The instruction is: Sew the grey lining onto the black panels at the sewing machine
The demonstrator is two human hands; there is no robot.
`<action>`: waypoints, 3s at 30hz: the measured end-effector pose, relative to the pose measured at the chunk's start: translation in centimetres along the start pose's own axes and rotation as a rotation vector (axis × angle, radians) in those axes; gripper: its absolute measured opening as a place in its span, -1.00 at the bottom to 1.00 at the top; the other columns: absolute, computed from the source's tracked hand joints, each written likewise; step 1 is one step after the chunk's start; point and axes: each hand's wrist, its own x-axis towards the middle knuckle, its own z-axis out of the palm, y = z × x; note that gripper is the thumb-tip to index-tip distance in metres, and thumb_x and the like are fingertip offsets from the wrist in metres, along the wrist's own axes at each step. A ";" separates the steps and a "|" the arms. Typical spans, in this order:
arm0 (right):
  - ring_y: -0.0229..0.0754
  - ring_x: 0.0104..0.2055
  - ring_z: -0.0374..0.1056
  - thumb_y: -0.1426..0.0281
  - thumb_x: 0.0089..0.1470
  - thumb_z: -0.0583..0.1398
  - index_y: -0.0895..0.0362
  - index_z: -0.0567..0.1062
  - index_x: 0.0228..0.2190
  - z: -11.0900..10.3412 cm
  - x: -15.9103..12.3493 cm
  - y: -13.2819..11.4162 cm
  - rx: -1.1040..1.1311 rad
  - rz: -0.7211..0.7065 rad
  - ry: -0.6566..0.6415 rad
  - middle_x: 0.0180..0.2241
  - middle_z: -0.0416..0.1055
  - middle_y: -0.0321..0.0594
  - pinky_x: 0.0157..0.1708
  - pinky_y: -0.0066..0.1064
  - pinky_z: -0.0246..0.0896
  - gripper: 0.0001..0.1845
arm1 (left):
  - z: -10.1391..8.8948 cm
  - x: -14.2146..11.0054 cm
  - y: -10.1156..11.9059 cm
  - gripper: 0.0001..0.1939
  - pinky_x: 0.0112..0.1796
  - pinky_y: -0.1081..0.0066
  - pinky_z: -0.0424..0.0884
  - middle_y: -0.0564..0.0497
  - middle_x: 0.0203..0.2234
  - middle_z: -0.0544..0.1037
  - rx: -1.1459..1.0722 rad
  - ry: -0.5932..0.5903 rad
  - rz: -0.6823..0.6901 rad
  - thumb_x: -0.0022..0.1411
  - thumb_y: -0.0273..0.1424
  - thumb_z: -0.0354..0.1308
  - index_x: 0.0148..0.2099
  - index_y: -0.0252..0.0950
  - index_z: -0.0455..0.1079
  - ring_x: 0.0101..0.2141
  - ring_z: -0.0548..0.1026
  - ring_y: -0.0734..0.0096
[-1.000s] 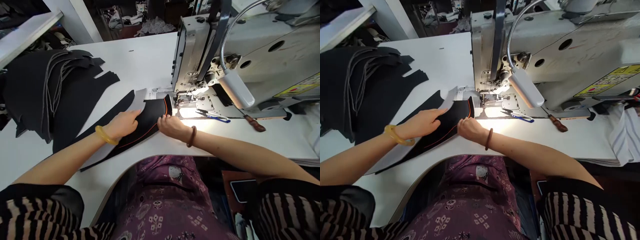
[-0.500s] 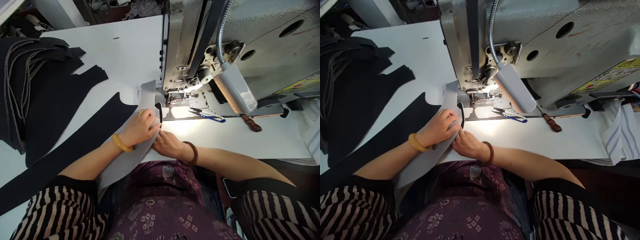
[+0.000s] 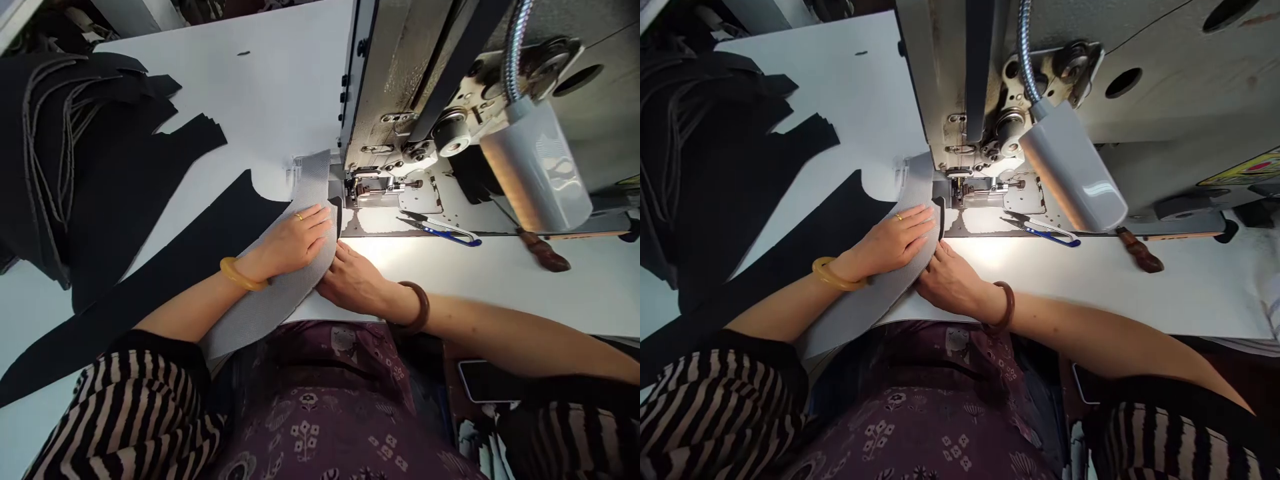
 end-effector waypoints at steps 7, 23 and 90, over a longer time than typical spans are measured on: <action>-0.08 -0.23 0.27 0.43 0.20 0.02 0.25 0.53 -0.30 0.8 -0.4 1.0 -0.052 -0.034 0.097 -0.36 0.45 -0.04 -0.10 -0.18 0.25 -0.71 | 0.4 1.6 0.0 -0.67 0.18 0.18 0.29 -0.19 0.06 0.42 0.016 0.025 0.012 0.34 -0.48 -0.11 0.00 -0.46 0.41 0.15 0.30 0.17; -0.11 -0.38 0.26 0.66 0.10 -0.06 0.26 0.52 -0.42 1.1 -0.5 1.2 -0.135 -0.075 0.110 -0.49 0.41 -0.05 -0.25 -0.19 0.23 -0.63 | 0.7 2.5 -0.1 -0.69 0.04 0.15 0.38 -0.11 -0.04 0.49 0.040 0.058 -0.050 0.31 -0.47 -0.09 -0.08 -0.37 0.47 0.02 0.38 0.15; -0.12 -0.36 0.15 0.57 0.18 -0.05 0.19 0.47 -0.48 0.1 -2.2 3.7 -0.207 0.038 0.046 -0.49 0.35 -0.09 -0.38 -0.31 -0.04 -0.65 | -0.1 6.8 0.7 -0.69 -0.12 0.20 0.39 -0.18 -0.17 0.47 0.149 -0.130 -0.122 0.30 -0.39 -0.11 -0.17 -0.38 0.45 -0.16 0.44 0.15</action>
